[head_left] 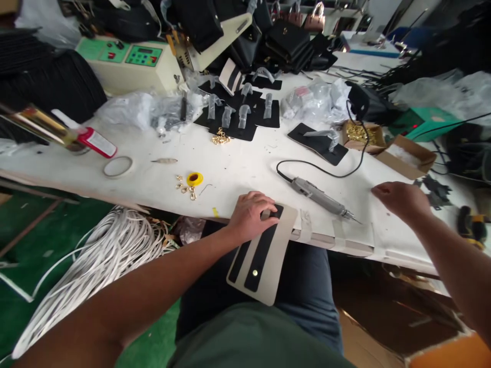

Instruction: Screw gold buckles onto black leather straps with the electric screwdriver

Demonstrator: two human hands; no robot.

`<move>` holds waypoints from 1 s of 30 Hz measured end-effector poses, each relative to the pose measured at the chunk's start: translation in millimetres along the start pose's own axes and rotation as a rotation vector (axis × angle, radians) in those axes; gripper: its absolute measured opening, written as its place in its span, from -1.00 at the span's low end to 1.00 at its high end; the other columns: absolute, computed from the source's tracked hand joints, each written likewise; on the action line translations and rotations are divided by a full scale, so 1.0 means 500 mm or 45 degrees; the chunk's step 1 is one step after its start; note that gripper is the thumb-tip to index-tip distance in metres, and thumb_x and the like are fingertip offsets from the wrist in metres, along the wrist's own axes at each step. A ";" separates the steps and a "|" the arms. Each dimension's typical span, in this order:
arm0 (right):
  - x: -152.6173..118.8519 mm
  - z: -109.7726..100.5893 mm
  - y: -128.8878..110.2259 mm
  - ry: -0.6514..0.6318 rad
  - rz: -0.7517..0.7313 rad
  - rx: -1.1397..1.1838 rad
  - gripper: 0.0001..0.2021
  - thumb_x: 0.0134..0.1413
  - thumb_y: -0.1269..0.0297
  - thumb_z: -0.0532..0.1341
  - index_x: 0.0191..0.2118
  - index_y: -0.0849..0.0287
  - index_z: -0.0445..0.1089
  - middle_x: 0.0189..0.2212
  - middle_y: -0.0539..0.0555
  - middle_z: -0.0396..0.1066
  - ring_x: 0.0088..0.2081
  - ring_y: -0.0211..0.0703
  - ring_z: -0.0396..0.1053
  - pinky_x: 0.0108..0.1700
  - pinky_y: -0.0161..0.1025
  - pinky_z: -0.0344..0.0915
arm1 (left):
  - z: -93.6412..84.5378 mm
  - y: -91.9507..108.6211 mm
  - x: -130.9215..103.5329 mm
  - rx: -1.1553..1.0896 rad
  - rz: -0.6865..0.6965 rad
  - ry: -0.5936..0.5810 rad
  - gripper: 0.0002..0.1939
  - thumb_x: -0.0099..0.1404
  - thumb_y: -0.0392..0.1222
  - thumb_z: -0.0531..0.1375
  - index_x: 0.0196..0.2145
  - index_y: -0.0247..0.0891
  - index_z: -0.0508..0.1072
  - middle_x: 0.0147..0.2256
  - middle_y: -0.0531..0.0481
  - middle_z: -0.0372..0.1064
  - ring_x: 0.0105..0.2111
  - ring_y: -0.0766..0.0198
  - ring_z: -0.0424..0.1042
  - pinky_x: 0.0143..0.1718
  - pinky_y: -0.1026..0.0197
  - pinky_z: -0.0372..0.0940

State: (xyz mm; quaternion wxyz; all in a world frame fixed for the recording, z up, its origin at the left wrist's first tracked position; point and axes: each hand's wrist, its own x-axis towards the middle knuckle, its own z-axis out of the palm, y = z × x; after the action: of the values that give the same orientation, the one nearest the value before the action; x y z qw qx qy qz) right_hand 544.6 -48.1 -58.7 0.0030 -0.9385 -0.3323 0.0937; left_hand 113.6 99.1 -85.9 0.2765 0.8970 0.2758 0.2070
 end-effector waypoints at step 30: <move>-0.347 0.099 -0.386 -0.252 -0.833 0.783 -0.84 0.30 0.16 0.24 -0.27 0.06 0.51 -0.31 0.04 0.51 -0.25 -0.08 0.44 -0.13 -0.18 0.31 | 0.011 -0.014 -0.010 -0.015 0.057 0.009 -0.82 0.32 0.00 0.38 -0.16 -0.07 0.66 0.04 0.02 0.62 0.18 -0.02 0.39 0.13 -0.14 0.23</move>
State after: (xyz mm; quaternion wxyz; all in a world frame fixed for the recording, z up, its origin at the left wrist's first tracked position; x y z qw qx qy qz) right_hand 283.5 -8.8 -64.2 0.2792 -0.7263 -0.5665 0.2713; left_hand 109.9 99.1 -95.3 0.2762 0.9006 0.2552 0.2178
